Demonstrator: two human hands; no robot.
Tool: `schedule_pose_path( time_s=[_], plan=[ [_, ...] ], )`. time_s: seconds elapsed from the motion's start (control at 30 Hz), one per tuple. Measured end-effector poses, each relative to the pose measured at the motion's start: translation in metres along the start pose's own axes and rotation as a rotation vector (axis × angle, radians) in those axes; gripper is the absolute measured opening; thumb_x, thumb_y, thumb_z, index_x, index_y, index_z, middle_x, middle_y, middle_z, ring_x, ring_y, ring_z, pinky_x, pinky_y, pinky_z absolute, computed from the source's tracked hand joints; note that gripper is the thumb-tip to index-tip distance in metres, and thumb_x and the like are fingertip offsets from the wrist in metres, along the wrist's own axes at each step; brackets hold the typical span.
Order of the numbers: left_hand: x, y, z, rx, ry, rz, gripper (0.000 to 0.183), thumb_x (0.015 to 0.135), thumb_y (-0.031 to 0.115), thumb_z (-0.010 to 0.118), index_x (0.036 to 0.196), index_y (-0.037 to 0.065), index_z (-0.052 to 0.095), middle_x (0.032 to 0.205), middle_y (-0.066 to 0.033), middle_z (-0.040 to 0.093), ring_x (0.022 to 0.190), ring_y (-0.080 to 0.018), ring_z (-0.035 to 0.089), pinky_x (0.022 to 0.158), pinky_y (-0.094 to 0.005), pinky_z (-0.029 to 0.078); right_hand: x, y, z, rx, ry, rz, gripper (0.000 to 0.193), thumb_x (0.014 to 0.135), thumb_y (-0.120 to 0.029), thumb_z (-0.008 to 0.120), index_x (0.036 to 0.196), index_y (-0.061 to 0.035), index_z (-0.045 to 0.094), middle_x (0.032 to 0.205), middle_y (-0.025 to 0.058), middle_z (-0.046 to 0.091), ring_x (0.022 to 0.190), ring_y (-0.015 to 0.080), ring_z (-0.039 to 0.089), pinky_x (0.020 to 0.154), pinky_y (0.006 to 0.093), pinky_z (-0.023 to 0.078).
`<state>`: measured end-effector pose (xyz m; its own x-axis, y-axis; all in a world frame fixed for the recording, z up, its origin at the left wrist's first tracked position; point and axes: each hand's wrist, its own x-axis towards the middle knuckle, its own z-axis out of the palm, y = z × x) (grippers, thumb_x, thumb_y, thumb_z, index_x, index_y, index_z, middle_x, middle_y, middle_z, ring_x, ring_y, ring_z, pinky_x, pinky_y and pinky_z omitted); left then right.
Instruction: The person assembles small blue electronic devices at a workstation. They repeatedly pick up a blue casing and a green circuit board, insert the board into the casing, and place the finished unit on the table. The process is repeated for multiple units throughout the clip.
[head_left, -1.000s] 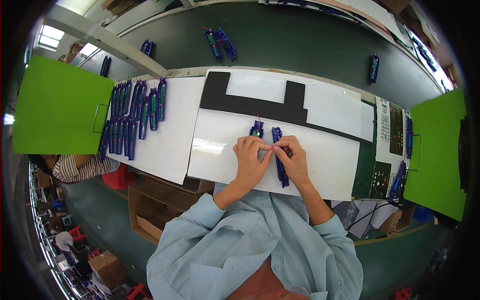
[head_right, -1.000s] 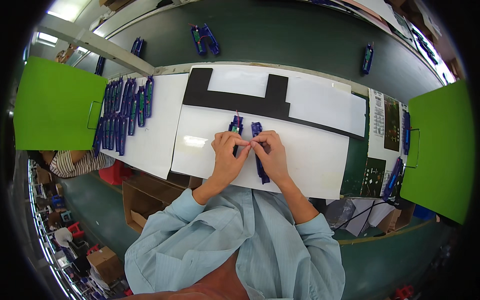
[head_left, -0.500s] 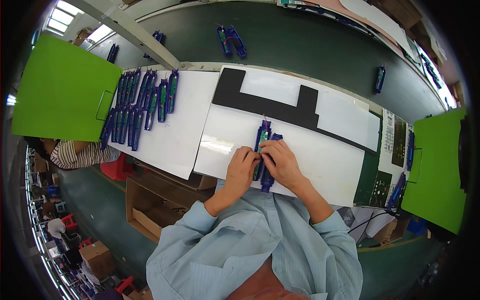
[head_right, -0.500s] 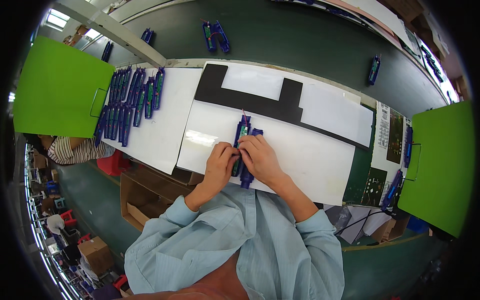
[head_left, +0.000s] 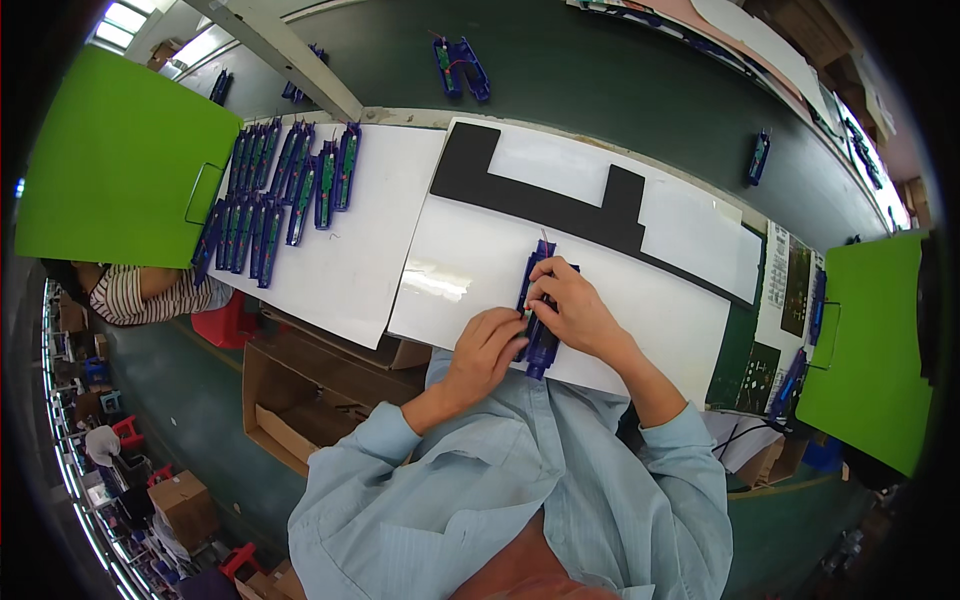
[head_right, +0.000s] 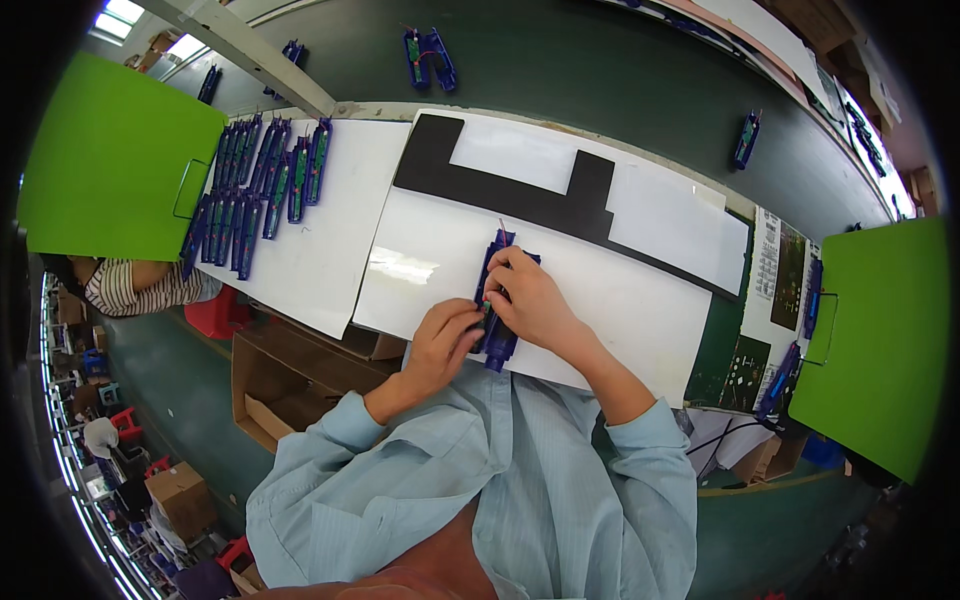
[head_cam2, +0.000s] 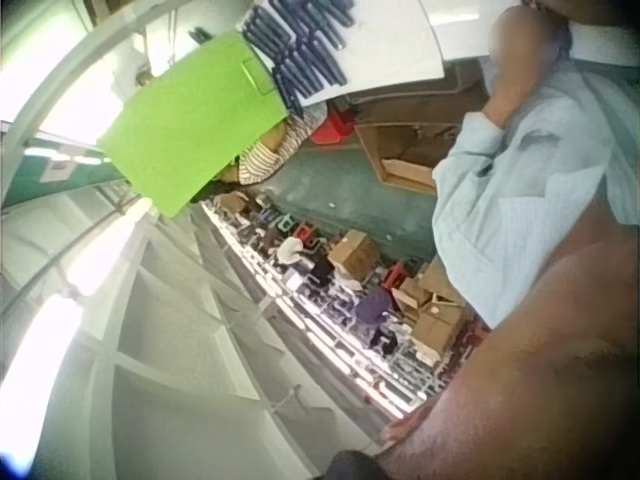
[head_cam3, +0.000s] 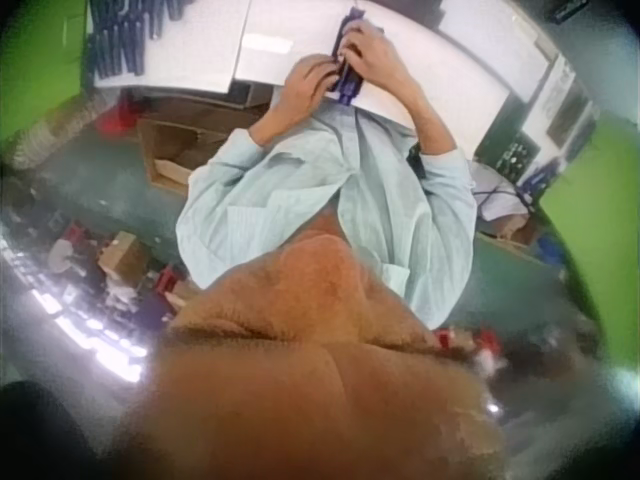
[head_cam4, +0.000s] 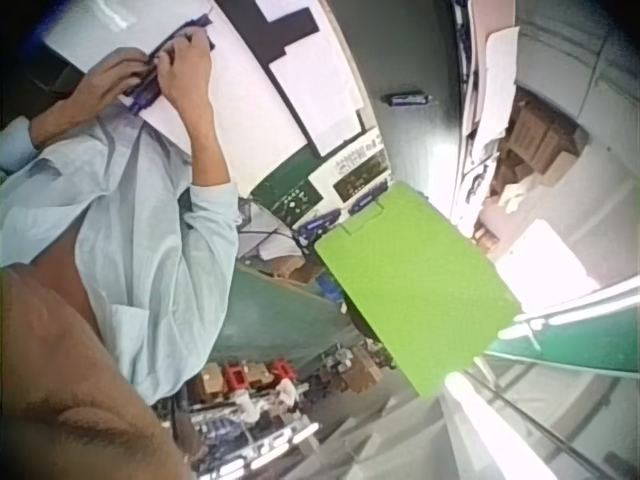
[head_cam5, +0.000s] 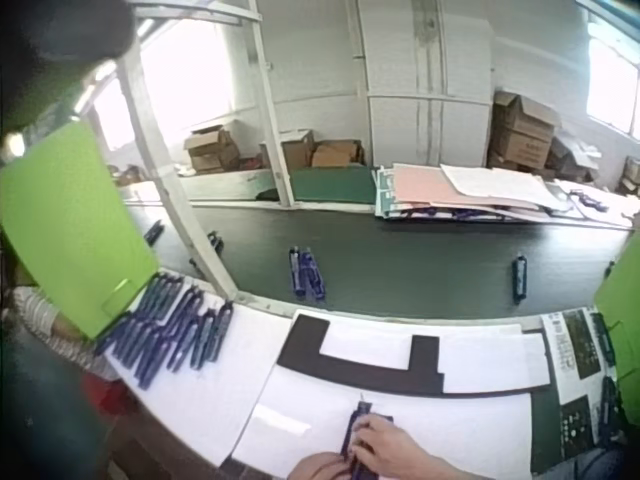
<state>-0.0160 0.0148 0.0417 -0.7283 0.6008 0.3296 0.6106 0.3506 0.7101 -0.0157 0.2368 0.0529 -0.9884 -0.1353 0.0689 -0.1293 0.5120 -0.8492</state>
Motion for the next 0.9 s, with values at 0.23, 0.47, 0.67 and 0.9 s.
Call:
schedule_pose_path(
  time_s=[0.23, 0.47, 0.67, 0.9],
  plan=[
    [-0.018, -0.004, -0.001, 0.157, -0.082, 0.149, 0.049, 0.083, 0.022, 0.086, 0.125, 0.002, 0.071, 0.131, -0.012, 0.068, 0.132, -0.035, 0.06, 0.11, -0.0497, 0.049, 0.004, 0.0, -0.004, -0.068, -0.086, -0.027, 0.005, 0.088, -0.008, 0.074, 0.09, -0.0037, 0.072, 0.114, 0.0121, 0.058, 0.102, 0.0317, 0.065, 0.09, 0.0417, 0.054],
    [-0.015, -0.008, 0.001, 0.142, -0.087, 0.186, 0.05, 0.08, 0.027, 0.087, 0.121, 0.001, 0.072, 0.128, -0.0108, 0.067, 0.132, -0.0339, 0.06, 0.111, -0.0477, 0.048, 0.012, -0.001, -0.007, -0.175, -0.189, 0.012, 0.006, 0.086, -0.011, 0.072, 0.086, -0.0052, 0.074, 0.102, 0.0108, 0.059, 0.1, 0.0311, 0.062, 0.088, 0.0434, 0.052],
    [-0.013, -0.009, -0.001, 0.177, -0.117, 0.217, 0.05, 0.08, 0.028, 0.087, 0.12, 0.001, 0.072, 0.129, -0.011, 0.066, 0.133, -0.0344, 0.059, 0.111, -0.0476, 0.048, 0.011, -0.003, -0.007, -0.216, -0.174, -0.004, 0.007, 0.086, -0.014, 0.072, 0.085, -0.0079, 0.074, 0.096, 0.008, 0.06, 0.095, 0.0273, 0.061, 0.085, 0.0417, 0.044],
    [-0.015, -0.013, 0.002, 0.177, -0.11, 0.232, 0.05, 0.079, 0.03, 0.087, 0.117, 0.0, 0.073, 0.129, -0.0109, 0.067, 0.133, -0.0342, 0.059, 0.111, -0.0477, 0.048, 0.013, -0.001, -0.007, -0.24, -0.213, 0.017, 0.009, 0.087, -0.016, 0.07, 0.085, -0.0087, 0.075, 0.097, 0.0077, 0.06, 0.096, 0.0264, 0.061, 0.086, 0.0416, 0.042]
  ],
)
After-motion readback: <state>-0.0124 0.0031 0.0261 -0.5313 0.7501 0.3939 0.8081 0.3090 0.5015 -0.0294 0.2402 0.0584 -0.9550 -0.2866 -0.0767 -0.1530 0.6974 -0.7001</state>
